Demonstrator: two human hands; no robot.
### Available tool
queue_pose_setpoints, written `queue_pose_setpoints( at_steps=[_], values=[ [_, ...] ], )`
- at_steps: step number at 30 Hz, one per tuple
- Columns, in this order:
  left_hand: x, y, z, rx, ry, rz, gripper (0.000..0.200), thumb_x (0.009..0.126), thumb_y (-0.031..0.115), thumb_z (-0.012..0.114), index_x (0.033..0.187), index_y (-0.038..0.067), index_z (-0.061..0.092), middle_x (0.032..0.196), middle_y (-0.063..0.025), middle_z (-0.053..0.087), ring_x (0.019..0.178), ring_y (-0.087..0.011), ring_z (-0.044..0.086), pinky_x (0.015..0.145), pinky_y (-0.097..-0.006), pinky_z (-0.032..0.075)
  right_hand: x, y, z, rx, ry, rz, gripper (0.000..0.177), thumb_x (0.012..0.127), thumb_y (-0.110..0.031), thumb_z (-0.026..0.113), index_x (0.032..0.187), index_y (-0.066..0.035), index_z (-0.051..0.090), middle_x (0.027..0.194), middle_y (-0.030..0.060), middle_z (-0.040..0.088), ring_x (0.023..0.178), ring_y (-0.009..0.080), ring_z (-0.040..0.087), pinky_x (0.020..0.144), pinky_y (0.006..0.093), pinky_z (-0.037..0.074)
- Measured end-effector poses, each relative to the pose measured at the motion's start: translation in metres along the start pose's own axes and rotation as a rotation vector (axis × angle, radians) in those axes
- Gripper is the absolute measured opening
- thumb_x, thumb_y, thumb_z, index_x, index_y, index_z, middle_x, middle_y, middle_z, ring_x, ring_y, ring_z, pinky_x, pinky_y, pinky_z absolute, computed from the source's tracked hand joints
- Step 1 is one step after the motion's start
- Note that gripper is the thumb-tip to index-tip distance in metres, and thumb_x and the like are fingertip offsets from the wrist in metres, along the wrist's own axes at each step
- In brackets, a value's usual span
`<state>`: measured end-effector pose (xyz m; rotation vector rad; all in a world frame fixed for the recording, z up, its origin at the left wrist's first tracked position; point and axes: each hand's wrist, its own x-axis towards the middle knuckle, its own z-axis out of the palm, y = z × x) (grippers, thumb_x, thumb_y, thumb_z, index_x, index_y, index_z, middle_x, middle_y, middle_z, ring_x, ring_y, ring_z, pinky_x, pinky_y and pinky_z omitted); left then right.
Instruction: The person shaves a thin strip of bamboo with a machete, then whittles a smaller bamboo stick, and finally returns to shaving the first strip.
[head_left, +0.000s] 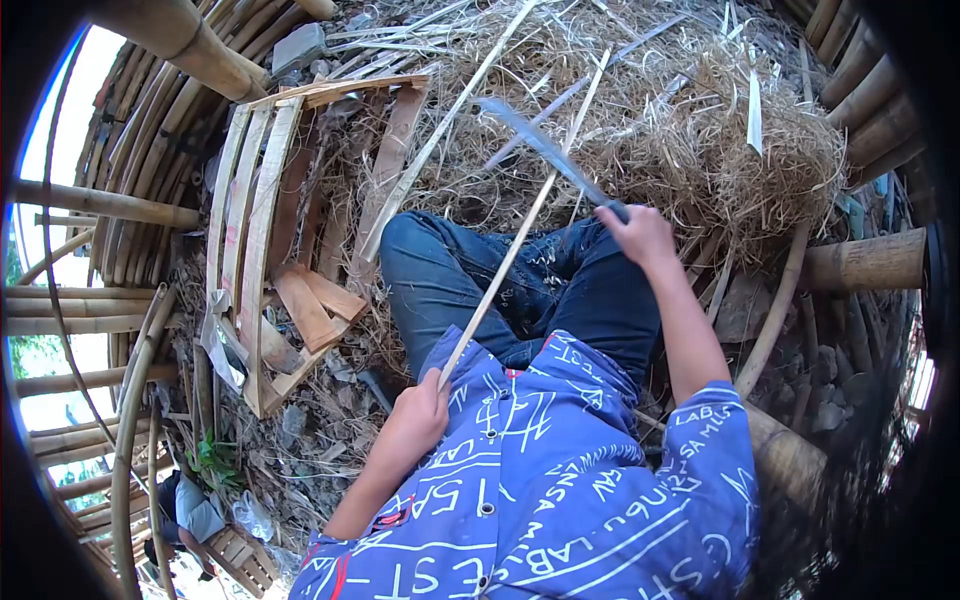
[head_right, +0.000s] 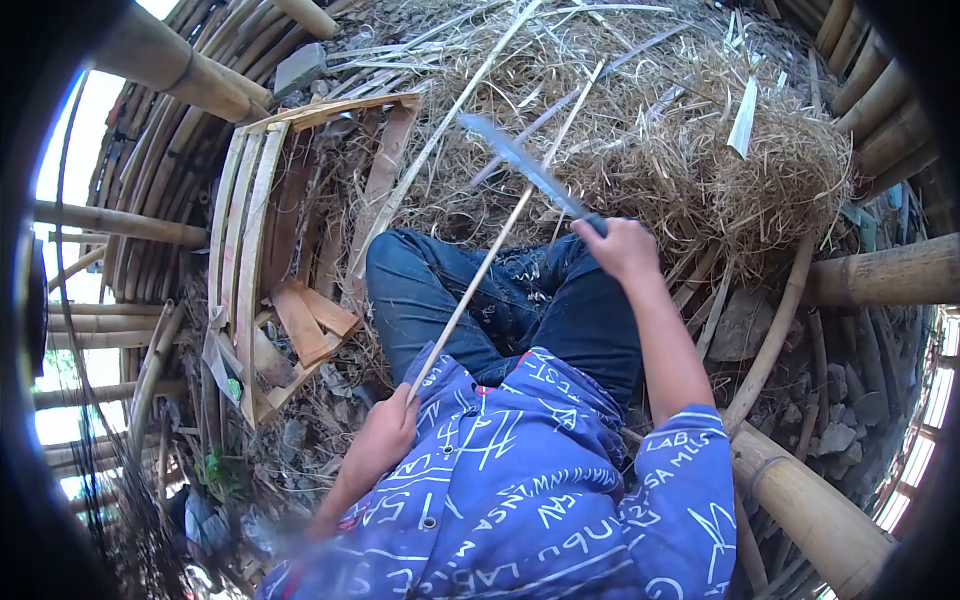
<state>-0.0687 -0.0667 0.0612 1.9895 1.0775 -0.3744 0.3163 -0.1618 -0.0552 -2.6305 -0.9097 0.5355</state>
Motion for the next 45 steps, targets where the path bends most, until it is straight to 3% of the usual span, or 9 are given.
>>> queue_pose_setpoints(
  at_steps=[7,14,16,19,23,35,39,41,45],
  values=[
    [0.008,-0.003,-0.001,-0.086,0.018,0.056,0.022,0.098,0.019,0.047,0.097,-0.003,0.049,0.078,-0.0348,0.057,0.081,-0.0528,0.056,0.068,-0.057,0.042,-0.042,-0.014,0.01,0.114,-0.059,-0.067,0.064,0.083,-0.066,0.056,0.082,-0.004,0.07,0.077,0.0242,0.067,0.08,0.0419,0.067,0.072,0.051,0.051],
    [0.009,-0.001,-0.009,-0.063,-0.027,0.011,0.023,0.098,0.018,0.047,0.106,-0.003,0.051,0.081,-0.0355,0.058,0.084,-0.0532,0.056,0.069,-0.0563,0.043,-0.133,-0.097,0.037,0.275,-0.241,-0.571,0.064,0.08,-0.067,0.059,0.068,-0.005,0.064,0.062,0.0183,0.063,0.06,0.0381,0.064,0.058,0.0459,0.051],
    [0.01,-0.007,-0.005,-0.056,0.023,0.034,0.021,0.099,0.018,0.045,0.099,-0.003,0.051,0.08,-0.0312,0.058,0.082,-0.0512,0.056,0.066,-0.0498,0.043,-0.134,-0.102,0.037,0.241,-0.229,-0.651,0.061,0.08,-0.065,0.061,0.065,-0.006,0.06,0.058,0.0165,0.061,0.055,0.0364,0.062,0.053,0.0441,0.05],
    [0.009,-0.002,-0.007,-0.024,0.016,0.009,0.024,0.098,0.019,0.045,0.106,-0.003,0.051,0.08,-0.0353,0.058,0.083,-0.0536,0.056,0.07,-0.0577,0.042,-0.12,-0.093,0.033,0.18,-0.179,-0.626,0.068,0.08,-0.071,0.055,0.067,-0.005,0.065,0.061,0.0181,0.063,0.058,0.0349,0.065,0.055,0.0441,0.051],
    [0.008,-0.001,-0.005,-0.042,0.012,0.012,0.022,0.098,0.018,0.046,0.101,-0.004,0.05,0.078,-0.0352,0.058,0.082,-0.0533,0.056,0.069,-0.0581,0.042,-0.089,-0.059,0.033,0.198,-0.136,-0.474,0.065,0.079,-0.07,0.057,0.066,-0.007,0.063,0.06,0.0165,0.062,0.063,0.0361,0.065,0.059,0.0459,0.052],
    [0.004,0.0,-0.012,0.0,0.034,0.051,0.021,0.098,0.018,0.046,0.098,-0.002,0.049,0.077,-0.0336,0.058,0.079,-0.0524,0.057,0.067,-0.058,0.043,-0.065,-0.047,0.037,0.015,-0.015,-0.591,0.064,0.078,-0.071,0.059,0.068,-0.008,0.064,0.062,0.0169,0.063,0.062,0.0358,0.065,0.057,0.0446,0.051],
    [-0.003,-0.005,-0.015,-0.027,-0.011,0.023,0.022,0.098,0.02,0.045,0.099,-0.002,0.048,0.078,-0.0332,0.059,0.081,-0.0526,0.056,0.068,-0.0581,0.043,-0.027,0.005,0.008,0.076,0.008,-0.042,0.064,0.08,-0.069,0.058,0.076,-0.006,0.069,0.072,0.0195,0.067,0.074,0.0389,0.067,0.068,0.0478,0.053],
    [-0.007,-0.003,-0.01,0.001,-0.011,-0.006,0.021,0.098,0.02,0.045,0.099,-0.002,0.048,0.079,-0.0332,0.059,0.082,-0.0527,0.056,0.068,-0.058,0.043,-0.013,0.036,0.007,-0.064,0.051,-0.115,0.065,0.081,-0.068,0.057,0.078,-0.005,0.07,0.073,0.0197,0.067,0.076,0.0388,0.067,0.07,0.0487,0.053],
    [0.006,-0.005,-0.007,-0.123,-0.024,0.049,0.019,0.098,0.018,0.046,0.097,-0.001,0.048,0.079,-0.0313,0.056,0.082,-0.0505,0.055,0.064,-0.0515,0.042,-0.034,-0.012,-0.008,-0.007,-0.003,-0.085,0.063,0.082,-0.067,0.057,0.079,-0.005,0.07,0.075,0.023,0.067,0.075,0.0393,0.068,0.069,0.0504,0.053]
  ],
)
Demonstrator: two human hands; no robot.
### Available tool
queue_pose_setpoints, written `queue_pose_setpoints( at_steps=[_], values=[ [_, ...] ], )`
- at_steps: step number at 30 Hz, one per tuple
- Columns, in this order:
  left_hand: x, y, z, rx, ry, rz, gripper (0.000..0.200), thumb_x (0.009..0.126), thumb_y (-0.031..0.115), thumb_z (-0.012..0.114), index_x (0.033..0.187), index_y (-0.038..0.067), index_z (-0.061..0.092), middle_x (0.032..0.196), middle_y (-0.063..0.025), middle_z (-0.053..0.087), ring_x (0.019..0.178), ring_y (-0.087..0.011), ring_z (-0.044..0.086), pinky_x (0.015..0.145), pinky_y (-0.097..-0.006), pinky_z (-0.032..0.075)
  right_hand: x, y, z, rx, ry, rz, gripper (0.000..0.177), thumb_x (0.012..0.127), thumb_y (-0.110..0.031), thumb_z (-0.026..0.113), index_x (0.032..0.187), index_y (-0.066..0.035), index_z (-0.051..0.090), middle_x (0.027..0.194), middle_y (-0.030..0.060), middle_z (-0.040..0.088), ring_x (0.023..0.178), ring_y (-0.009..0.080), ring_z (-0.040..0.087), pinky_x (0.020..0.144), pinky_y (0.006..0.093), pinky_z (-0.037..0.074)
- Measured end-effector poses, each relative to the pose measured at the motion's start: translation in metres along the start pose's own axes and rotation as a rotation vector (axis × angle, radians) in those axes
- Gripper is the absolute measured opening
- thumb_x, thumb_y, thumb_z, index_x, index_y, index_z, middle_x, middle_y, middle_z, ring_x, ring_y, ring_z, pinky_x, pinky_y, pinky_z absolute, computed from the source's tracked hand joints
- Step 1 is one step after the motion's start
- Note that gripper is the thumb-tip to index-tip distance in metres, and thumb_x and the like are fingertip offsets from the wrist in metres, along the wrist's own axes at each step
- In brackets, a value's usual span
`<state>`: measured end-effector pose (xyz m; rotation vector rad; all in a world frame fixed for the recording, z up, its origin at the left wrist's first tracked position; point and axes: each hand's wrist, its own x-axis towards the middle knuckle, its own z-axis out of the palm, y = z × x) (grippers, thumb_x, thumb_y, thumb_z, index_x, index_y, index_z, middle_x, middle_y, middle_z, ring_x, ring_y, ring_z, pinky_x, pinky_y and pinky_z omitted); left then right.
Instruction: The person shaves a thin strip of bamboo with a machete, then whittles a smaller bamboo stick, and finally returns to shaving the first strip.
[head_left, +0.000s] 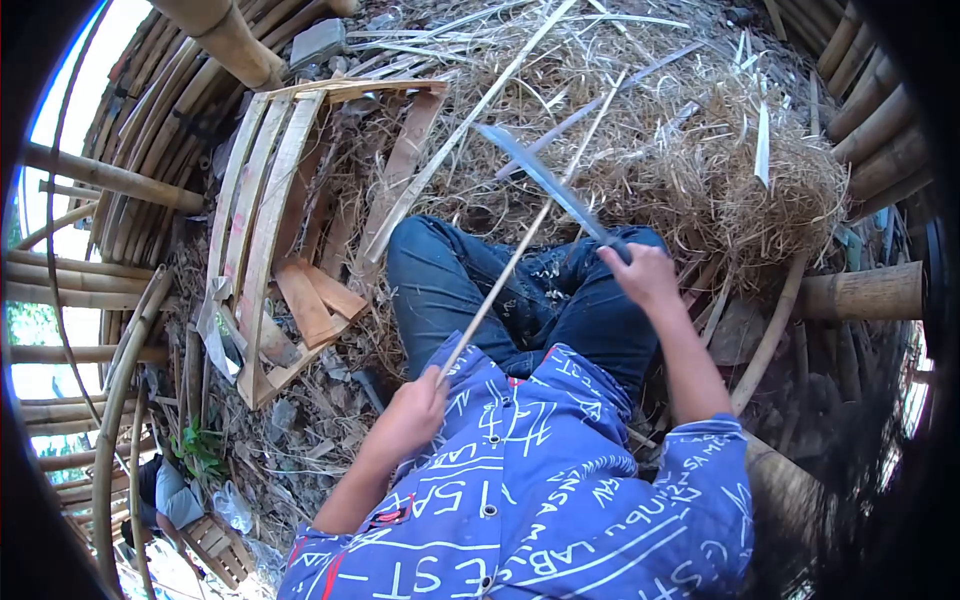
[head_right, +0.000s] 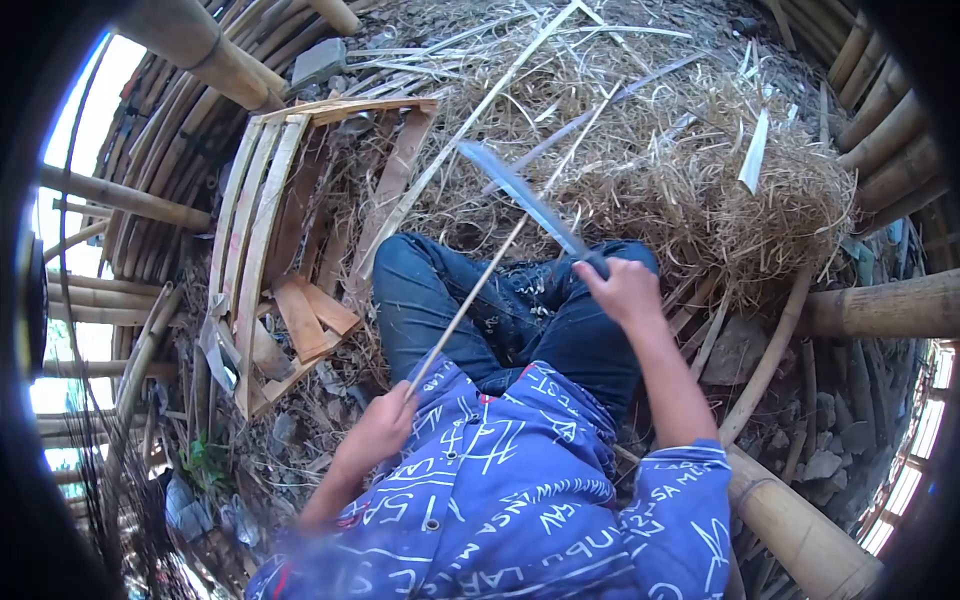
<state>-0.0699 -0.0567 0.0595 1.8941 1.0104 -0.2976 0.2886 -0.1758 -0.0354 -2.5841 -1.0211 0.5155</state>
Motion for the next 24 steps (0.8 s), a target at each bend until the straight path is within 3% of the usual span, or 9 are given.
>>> queue_pose_setpoints(
  at_steps=[8,12,14,16,18,19,20,23,24],
  values=[
    [0.004,-0.009,-0.001,0.024,0.008,-0.001,0.023,0.099,0.02,0.046,0.097,-0.003,0.051,0.085,-0.0311,0.057,0.081,-0.0495,0.056,0.068,-0.0473,0.044,-0.081,-0.106,0.047,0.241,-0.187,-0.546,0.067,0.078,-0.071,0.057,0.068,-0.005,0.064,0.061,0.0174,0.063,0.06,0.0364,0.065,0.058,0.0459,0.052],
    [-0.001,-0.011,-0.003,0.054,0.025,-0.015,0.026,0.099,0.021,0.046,0.1,-0.004,0.053,0.085,-0.0321,0.059,0.08,-0.0496,0.057,0.069,-0.0487,0.045,-0.069,-0.101,0.04,0.117,-0.182,-0.603,0.068,0.077,-0.073,0.056,0.067,-0.006,0.065,0.06,0.0161,0.063,0.058,0.0341,0.065,0.055,0.0441,0.051],
    [0.0,-0.015,-0.005,0.08,0.001,-0.029,0.028,0.099,0.022,0.045,0.102,-0.005,0.053,0.084,-0.0326,0.06,0.079,-0.0493,0.059,0.069,-0.0511,0.045,-0.047,-0.077,0.037,0.062,-0.11,-0.447,0.066,0.078,-0.073,0.057,0.069,-0.008,0.067,0.063,0.0166,0.065,0.062,0.0343,0.067,0.058,0.0446,0.052],
    [0.003,-0.035,0.003,-0.1,-0.072,-0.01,0.028,0.1,0.023,0.045,0.098,-0.004,0.052,0.073,-0.0234,0.058,0.066,-0.0353,0.057,0.064,-0.0435,0.045,-0.018,-0.043,0.039,0.103,-0.048,-0.176,0.066,0.079,-0.071,0.057,0.071,-0.007,0.069,0.068,0.0168,0.067,0.07,0.0366,0.068,0.064,0.0465,0.053],
    [0.011,-0.046,0.013,-0.16,-0.101,0.051,0.028,0.101,0.023,0.045,0.096,-0.003,0.052,0.07,-0.016,0.054,0.064,-0.0271,0.051,0.062,-0.0391,0.043,0.006,-0.017,0.029,0.134,-0.046,0.009,0.066,0.081,-0.069,0.056,0.076,-0.005,0.071,0.073,0.0197,0.068,0.075,0.0367,0.069,0.07,0.0478,0.053],
    [0.013,-0.049,0.015,-0.211,-0.134,0.104,0.028,0.101,0.024,0.044,0.094,-0.002,0.051,0.067,-0.0086,0.049,0.063,-0.0188,0.046,0.06,-0.0348,0.042,0.009,-0.014,0.026,0.074,-0.019,0.004,0.066,0.081,-0.069,0.056,0.077,-0.005,0.071,0.073,0.0197,0.068,0.076,0.037,0.069,0.07,0.0478,0.054],
    [0.013,-0.051,0.015,-0.217,-0.124,0.112,0.028,0.101,0.024,0.044,0.094,-0.002,0.051,0.067,-0.0086,0.049,0.063,-0.0188,0.046,0.06,-0.0348,0.042,0.012,-0.012,0.024,0.015,0.01,-0.001,0.067,0.081,-0.069,0.056,0.077,-0.005,0.071,0.073,0.0198,0.068,0.076,0.0372,0.069,0.07,0.0478,0.054],
    [0.009,-0.049,0.001,-0.417,-0.272,-0.098,0.028,0.103,0.024,0.042,0.088,0.003,0.051,0.069,0.0052,0.041,0.064,-0.0069,0.038,0.056,-0.0267,0.036,0.004,-0.029,0.022,0.029,0.012,-0.025,0.068,0.081,-0.07,0.056,0.078,-0.004,0.071,0.074,0.0203,0.068,0.075,0.0378,0.068,0.07,0.0478,0.054],
    [0.005,-0.046,-0.006,-0.414,-0.271,-0.093,0.028,0.103,0.024,0.042,0.088,0.003,0.051,0.069,0.0052,0.041,0.064,-0.0069,0.038,0.056,-0.0267,0.036,-0.002,-0.033,0.029,0.046,0.036,-0.051,0.069,0.08,-0.071,0.055,0.077,-0.004,0.07,0.074,0.0204,0.068,0.074,0.0378,0.068,0.069,0.0485,0.054]
  ],
)
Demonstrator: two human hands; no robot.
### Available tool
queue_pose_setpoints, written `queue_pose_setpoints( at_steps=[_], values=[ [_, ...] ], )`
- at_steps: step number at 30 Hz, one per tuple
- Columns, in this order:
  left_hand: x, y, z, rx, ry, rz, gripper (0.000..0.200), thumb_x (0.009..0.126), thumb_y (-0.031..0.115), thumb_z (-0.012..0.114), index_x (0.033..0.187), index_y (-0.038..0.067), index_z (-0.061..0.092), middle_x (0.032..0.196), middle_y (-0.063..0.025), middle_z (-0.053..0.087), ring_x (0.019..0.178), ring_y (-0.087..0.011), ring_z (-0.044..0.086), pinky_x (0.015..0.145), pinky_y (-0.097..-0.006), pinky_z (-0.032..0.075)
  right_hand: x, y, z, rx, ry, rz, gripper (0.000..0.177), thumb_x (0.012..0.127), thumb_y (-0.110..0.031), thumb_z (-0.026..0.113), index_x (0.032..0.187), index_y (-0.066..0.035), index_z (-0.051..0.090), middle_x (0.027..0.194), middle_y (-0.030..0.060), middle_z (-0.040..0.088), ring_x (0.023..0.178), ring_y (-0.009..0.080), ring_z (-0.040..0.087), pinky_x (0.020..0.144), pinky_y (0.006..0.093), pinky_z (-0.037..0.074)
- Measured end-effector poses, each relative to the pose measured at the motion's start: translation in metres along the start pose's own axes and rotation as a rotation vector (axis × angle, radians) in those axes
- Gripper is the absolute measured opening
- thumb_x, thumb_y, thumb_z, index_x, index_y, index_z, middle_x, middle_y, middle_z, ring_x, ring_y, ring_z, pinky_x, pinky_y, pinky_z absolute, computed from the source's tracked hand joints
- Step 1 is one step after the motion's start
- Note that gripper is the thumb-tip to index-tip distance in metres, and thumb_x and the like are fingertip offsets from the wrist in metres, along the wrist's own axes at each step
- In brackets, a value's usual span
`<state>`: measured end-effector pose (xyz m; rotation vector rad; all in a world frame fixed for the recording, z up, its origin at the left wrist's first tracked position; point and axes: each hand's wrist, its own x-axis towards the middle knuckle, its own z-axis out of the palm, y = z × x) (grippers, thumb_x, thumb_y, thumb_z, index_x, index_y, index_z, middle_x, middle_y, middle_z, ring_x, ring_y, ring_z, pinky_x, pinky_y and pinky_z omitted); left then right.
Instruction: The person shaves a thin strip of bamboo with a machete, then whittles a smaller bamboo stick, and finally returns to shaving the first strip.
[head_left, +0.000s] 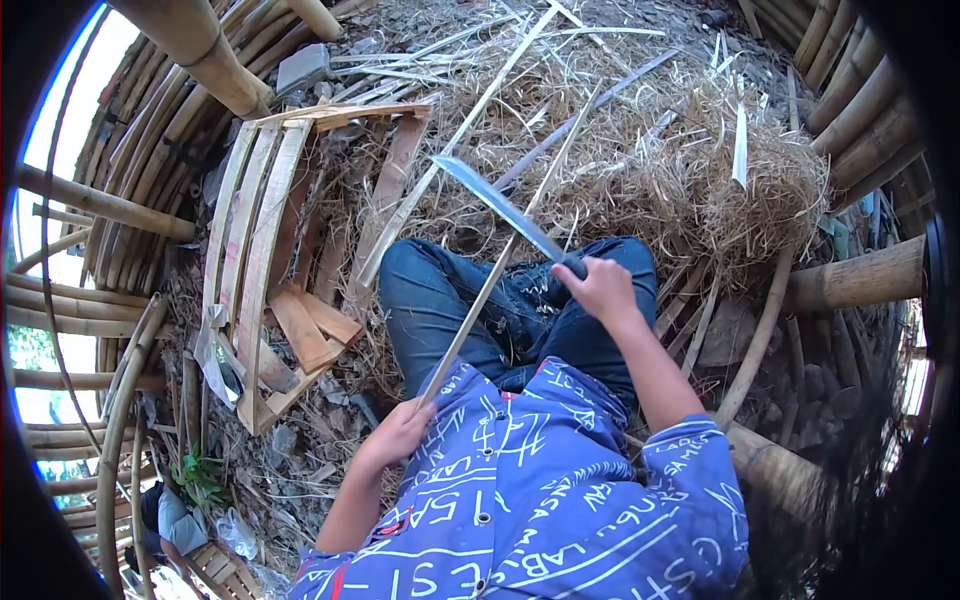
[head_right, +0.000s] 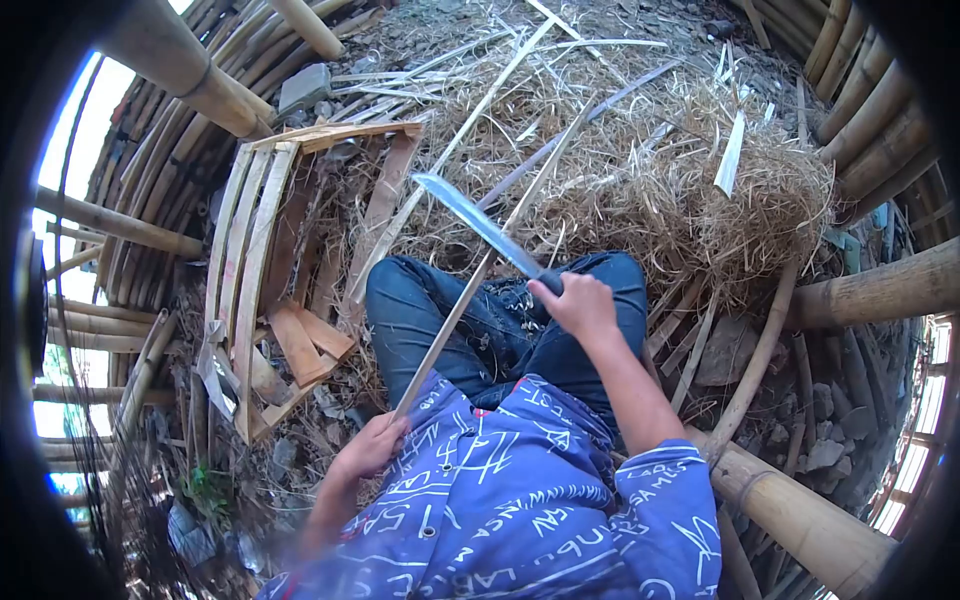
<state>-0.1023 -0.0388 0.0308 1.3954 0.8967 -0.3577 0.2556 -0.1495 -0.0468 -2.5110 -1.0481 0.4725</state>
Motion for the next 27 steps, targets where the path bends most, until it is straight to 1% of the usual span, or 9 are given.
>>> queue_pose_setpoints(
  at_steps=[4,8,12,14,16,17,21,23,27],
  values=[
    [-0.012,-0.006,-0.012,0.03,0.039,-0.072,0.031,0.104,0.026,0.04,0.083,0.006,0.049,0.067,0.0058,0.039,0.061,-0.0072,0.037,0.053,-0.0263,0.034,-0.03,-0.027,0.015,0.026,-0.103,-0.125,0.069,0.08,-0.072,0.055,0.073,-0.004,0.067,0.069,0.0198,0.067,0.071,0.037,0.068,0.067,0.0483,0.054],
    [-0.014,-0.006,-0.007,0.011,0.031,-0.074,0.031,0.104,0.027,0.04,0.082,0.007,0.048,0.066,0.0058,0.039,0.058,-0.0069,0.037,0.052,-0.0259,0.033,-0.053,-0.05,0.028,0.064,-0.151,-0.394,0.068,0.078,-0.074,0.055,0.071,-0.007,0.066,0.059,0.0164,0.063,0.058,0.0352,0.066,0.057,0.0465,0.052],
    [-0.028,-0.008,-0.01,-0.021,0.022,-0.135,0.031,0.105,0.028,0.039,0.081,0.009,0.046,0.063,0.0059,0.038,0.054,-0.0064,0.035,0.048,-0.0246,0.031,-0.022,-0.03,0.018,-0.072,-0.133,-0.489,0.068,0.079,-0.074,0.054,0.07,-0.008,0.066,0.062,0.0154,0.065,0.06,0.0336,0.067,0.057,0.0449,0.052],
    [-0.031,-0.009,-0.012,-0.052,0.012,-0.14,0.031,0.105,0.028,0.038,0.081,0.011,0.045,0.061,0.0056,0.038,0.05,-0.0061,0.033,0.044,-0.0239,0.029,0.004,-0.005,0.016,-0.124,-0.033,-0.264,0.068,0.079,-0.074,0.054,0.074,-0.008,0.068,0.066,0.016,0.067,0.065,0.0337,0.068,0.06,0.0448,0.053],
    [-0.033,-0.013,-0.011,-0.232,-0.041,-0.201,0.029,0.105,0.028,0.038,0.081,0.012,0.044,0.059,0.0061,0.036,0.046,-0.0059,0.031,0.041,-0.0238,0.027,0.029,0.017,0.008,-0.052,-0.067,-0.117,0.068,0.079,-0.073,0.054,0.075,-0.007,0.069,0.07,0.0172,0.068,0.069,0.0342,0.069,0.063,0.0451,0.054],
    [-0.034,-0.016,-0.01,-0.239,-0.037,-0.204,0.029,0.105,0.028,0.038,0.081,0.012,0.044,0.059,0.0061,0.036,0.046,-0.0059,0.031,0.041,-0.0238,0.027,0.03,0.017,0.004,-0.139,-0.026,-0.138,0.068,0.08,-0.072,0.055,0.076,-0.006,0.069,0.072,0.0184,0.068,0.071,0.0357,0.069,0.065,0.0462,0.054],
    [-0.025,-0.011,-0.015,-0.256,-0.092,-0.243,0.03,0.104,0.028,0.039,0.08,0.012,0.045,0.059,0.0066,0.037,0.046,-0.0059,0.031,0.04,-0.0241,0.026,0.011,0.003,0.009,-0.132,0.021,-0.148,0.069,0.08,-0.072,0.055,0.076,-0.004,0.068,0.07,0.0202,0.067,0.07,0.0381,0.068,0.064,0.048,0.054],
    [-0.025,-0.014,-0.018,-0.323,-0.108,-0.29,0.032,0.104,0.028,0.04,0.078,0.011,0.046,0.06,0.0067,0.039,0.046,-0.0061,0.031,0.04,-0.0248,0.026,-0.009,-0.011,0.01,-0.107,-0.034,-0.249,0.069,0.079,-0.073,0.054,0.071,-0.006,0.065,0.064,0.0183,0.065,0.063,0.0367,0.067,0.06,0.048,0.053],
    [-0.026,-0.023,-0.018,-0.192,-0.047,-0.205,0.031,0.104,0.027,0.04,0.078,0.011,0.047,0.06,0.0069,0.04,0.047,-0.0057,0.031,0.041,-0.0248,0.026,-0.035,-0.033,0.015,-0.174,-0.162,-0.5,0.068,0.078,-0.075,0.053,0.065,-0.009,0.062,0.058,0.0131,0.063,0.056,0.0322,0.066,0.055,0.0434,0.052]
  ],
)
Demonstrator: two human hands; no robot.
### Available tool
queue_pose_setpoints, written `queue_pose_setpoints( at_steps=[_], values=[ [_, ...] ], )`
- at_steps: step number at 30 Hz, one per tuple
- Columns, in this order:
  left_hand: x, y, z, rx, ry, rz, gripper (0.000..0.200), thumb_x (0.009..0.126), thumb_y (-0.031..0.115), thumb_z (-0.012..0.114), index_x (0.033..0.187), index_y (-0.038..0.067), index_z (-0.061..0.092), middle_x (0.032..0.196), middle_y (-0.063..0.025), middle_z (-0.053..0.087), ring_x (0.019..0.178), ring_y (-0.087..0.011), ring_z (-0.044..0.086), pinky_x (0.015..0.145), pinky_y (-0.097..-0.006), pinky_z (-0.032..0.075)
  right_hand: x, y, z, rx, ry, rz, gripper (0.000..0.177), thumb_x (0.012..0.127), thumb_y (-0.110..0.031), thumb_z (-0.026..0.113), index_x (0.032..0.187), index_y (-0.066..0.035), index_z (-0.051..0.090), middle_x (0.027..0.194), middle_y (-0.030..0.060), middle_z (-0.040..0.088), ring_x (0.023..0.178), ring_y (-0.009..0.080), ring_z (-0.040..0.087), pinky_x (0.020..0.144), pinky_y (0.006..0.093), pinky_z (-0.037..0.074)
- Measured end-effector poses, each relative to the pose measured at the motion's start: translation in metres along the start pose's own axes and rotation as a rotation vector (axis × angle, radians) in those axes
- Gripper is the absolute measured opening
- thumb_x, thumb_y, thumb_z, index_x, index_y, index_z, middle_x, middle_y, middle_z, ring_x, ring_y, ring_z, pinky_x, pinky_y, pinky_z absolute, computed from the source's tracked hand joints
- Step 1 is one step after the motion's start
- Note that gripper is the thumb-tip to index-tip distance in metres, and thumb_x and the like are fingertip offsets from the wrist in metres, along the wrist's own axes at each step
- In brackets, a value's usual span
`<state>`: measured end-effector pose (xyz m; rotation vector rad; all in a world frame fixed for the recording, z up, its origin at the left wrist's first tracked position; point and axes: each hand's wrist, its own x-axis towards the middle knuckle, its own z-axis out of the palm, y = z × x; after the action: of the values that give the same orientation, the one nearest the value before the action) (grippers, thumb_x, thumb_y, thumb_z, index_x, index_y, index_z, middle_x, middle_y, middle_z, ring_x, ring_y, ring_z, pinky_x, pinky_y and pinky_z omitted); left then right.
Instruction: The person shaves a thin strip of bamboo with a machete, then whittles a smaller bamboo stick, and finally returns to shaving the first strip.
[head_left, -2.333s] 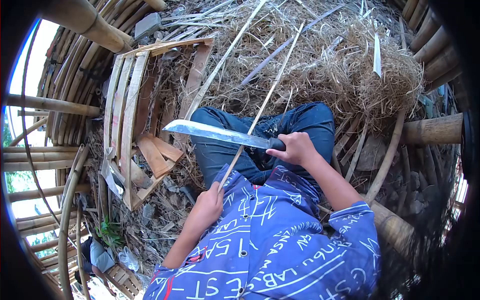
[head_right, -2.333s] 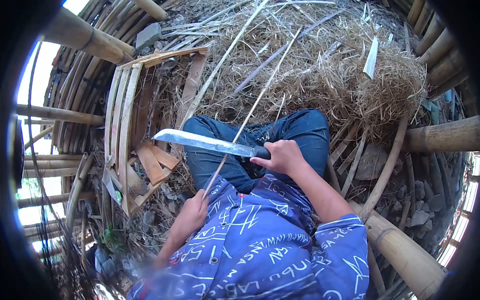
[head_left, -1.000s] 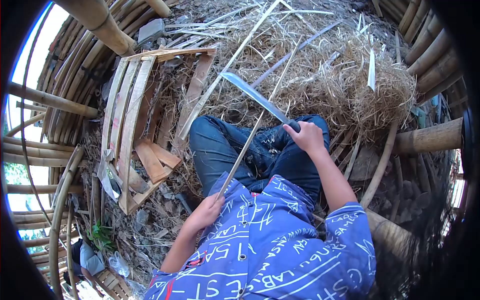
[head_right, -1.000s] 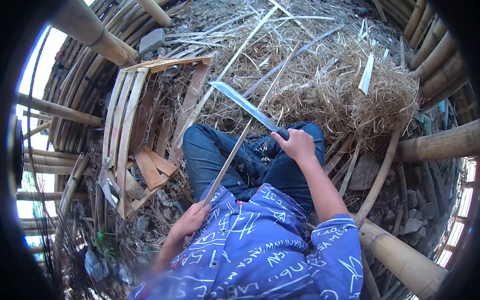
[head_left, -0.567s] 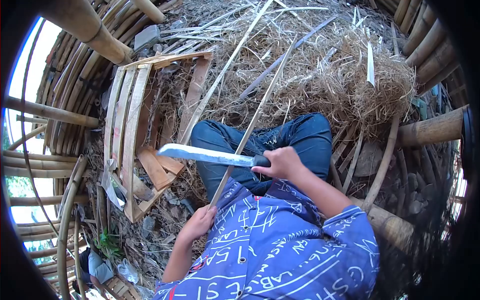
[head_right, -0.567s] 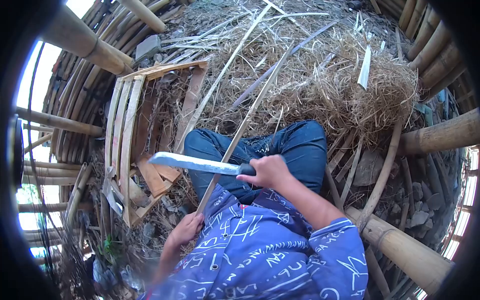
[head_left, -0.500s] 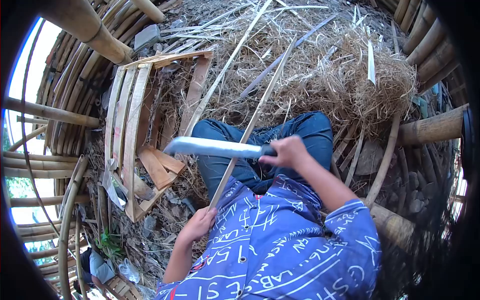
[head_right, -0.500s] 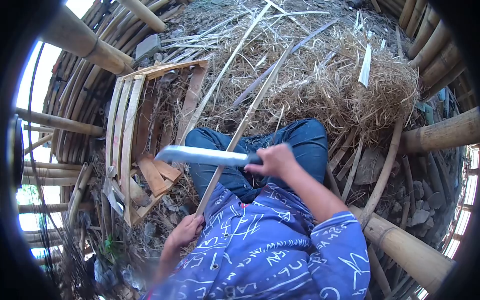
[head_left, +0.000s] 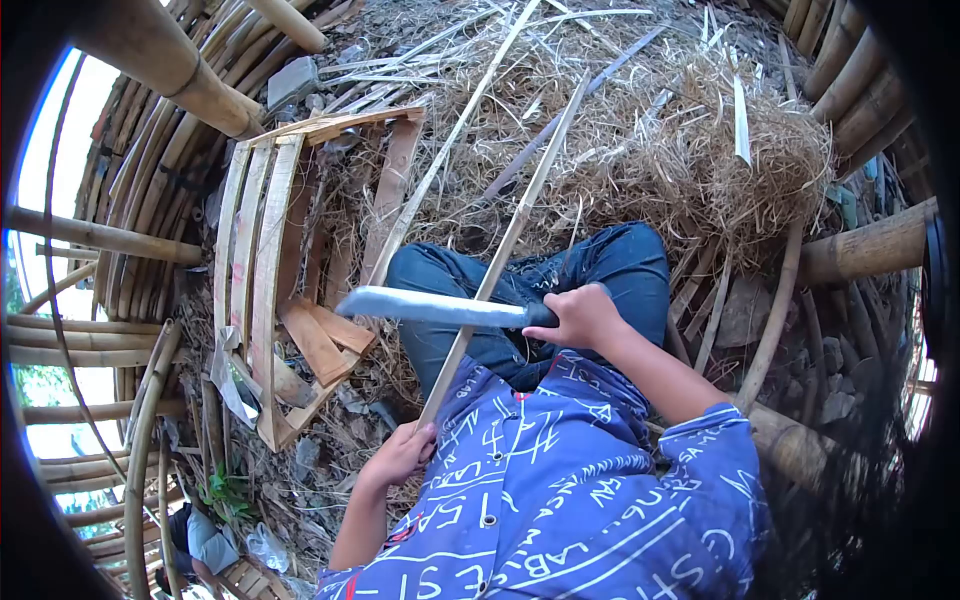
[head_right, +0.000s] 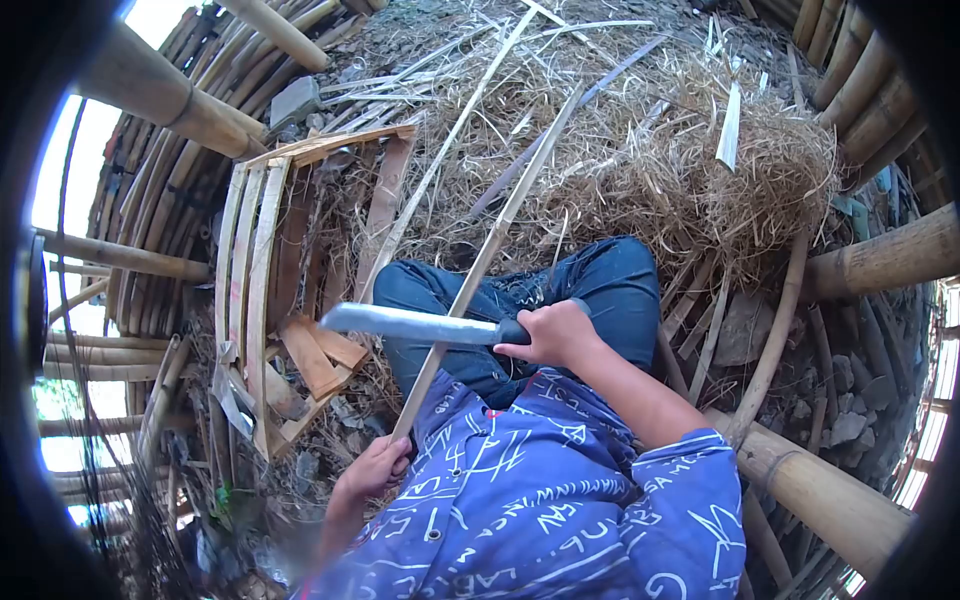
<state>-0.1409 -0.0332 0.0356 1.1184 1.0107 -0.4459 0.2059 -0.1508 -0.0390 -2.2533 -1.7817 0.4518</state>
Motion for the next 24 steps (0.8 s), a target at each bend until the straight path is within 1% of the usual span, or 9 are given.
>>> queue_pose_setpoints(
  at_steps=[3,5,7,9,11,14,17,19,24],
  values=[
    [-0.009,-0.006,-0.004,0.022,-0.009,0.025,0.03,0.103,0.026,0.041,0.078,0.011,0.047,0.059,0.007,0.039,0.048,-0.0055,0.032,0.041,-0.0249,0.026,0.012,0.032,0.001,0.001,0.087,0.008,0.068,0.078,-0.075,0.054,0.068,-0.008,0.065,0.062,0.0135,0.065,0.06,0.0324,0.067,0.058,0.044,0.053],
    [-0.015,-0.004,-0.003,-0.022,0.014,-0.075,0.032,0.103,0.027,0.042,0.077,0.011,0.046,0.059,0.0068,0.039,0.048,-0.0055,0.032,0.042,-0.025,0.025,0.026,0.066,0.007,0.018,0.15,0.291,0.068,0.079,-0.074,0.054,0.072,-0.007,0.067,0.067,0.015,0.067,0.065,0.0332,0.068,0.061,0.045,0.054],
    [-0.004,-0.003,0.005,-0.01,0.015,-0.038,0.031,0.103,0.027,0.042,0.077,0.011,0.047,0.059,0.0067,0.039,0.047,-0.0055,0.031,0.041,-0.025,0.025,0.035,0.076,-0.002,0.005,0.127,0.374,0.069,0.08,-0.072,0.055,0.075,-0.005,0.069,0.071,0.0175,0.068,0.07,0.0347,0.069,0.064,0.0465,0.054],
    [0.004,0.004,0.003,0.02,0.013,0.023,0.031,0.103,0.028,0.042,0.077,0.011,0.047,0.059,0.0065,0.038,0.046,-0.0055,0.031,0.041,-0.0249,0.025,0.03,0.061,-0.001,0.059,0.192,0.38,0.07,0.081,-0.071,0.054,0.075,-0.003,0.068,0.07,0.0193,0.067,0.07,0.0363,0.069,0.067,0.047,0.055],
    [0.002,0.001,-0.003,-0.123,-0.082,-0.086,0.03,0.103,0.029,0.043,0.079,0.012,0.046,0.058,0.0063,0.037,0.045,-0.0056,0.031,0.04,-0.0243,0.025,0.014,0.039,-0.004,0.077,0.128,0.344,0.07,0.081,-0.072,0.054,0.074,-0.003,0.067,0.068,0.0191,0.067,0.068,0.0366,0.068,0.067,0.0468,0.054],
    [0.0,0.003,-0.002,-0.109,-0.048,-0.103,0.029,0.103,0.029,0.043,0.079,0.013,0.045,0.057,0.0062,0.036,0.042,-0.0062,0.029,0.038,-0.0241,0.024,-0.008,0.024,0.007,0.053,-0.01,0.086,0.07,0.079,-0.074,0.052,0.073,-0.006,0.066,0.066,0.0185,0.066,0.066,0.0357,0.068,0.062,0.046,0.054],
    [-0.01,-0.004,-0.004,-0.197,-0.092,-0.152,0.029,0.103,0.029,0.043,0.079,0.014,0.044,0.056,0.0062,0.036,0.041,-0.0057,0.027,0.037,-0.024,0.022,0.003,0.049,0.011,-0.005,0.108,0.158,0.071,0.078,-0.075,0.053,0.072,-0.006,0.066,0.066,0.0177,0.066,0.065,0.0347,0.068,0.06,0.045,0.053],
    [-0.005,-0.001,-0.001,-0.264,-0.116,-0.099,0.03,0.103,0.029,0.044,0.078,0.013,0.043,0.056,0.0067,0.035,0.041,-0.0051,0.027,0.038,-0.0233,0.021,0.022,0.073,0.007,0.074,0.164,0.363,0.07,0.079,-0.074,0.054,0.071,-0.006,0.067,0.068,0.0171,0.067,0.066,0.0343,0.068,0.061,0.0456,0.054],
    [0.0,0.0,-0.003,-0.255,-0.158,-0.119,0.028,0.104,0.03,0.043,0.08,0.014,0.044,0.057,0.0075,0.035,0.043,-0.0047,0.027,0.038,-0.0227,0.021,0.013,0.037,0.002,0.005,0.139,0.27,0.072,0.08,-0.075,0.052,0.069,-0.006,0.066,0.066,0.017,0.066,0.066,0.0346,0.068,0.061,0.0451,0.054]
  ],
)
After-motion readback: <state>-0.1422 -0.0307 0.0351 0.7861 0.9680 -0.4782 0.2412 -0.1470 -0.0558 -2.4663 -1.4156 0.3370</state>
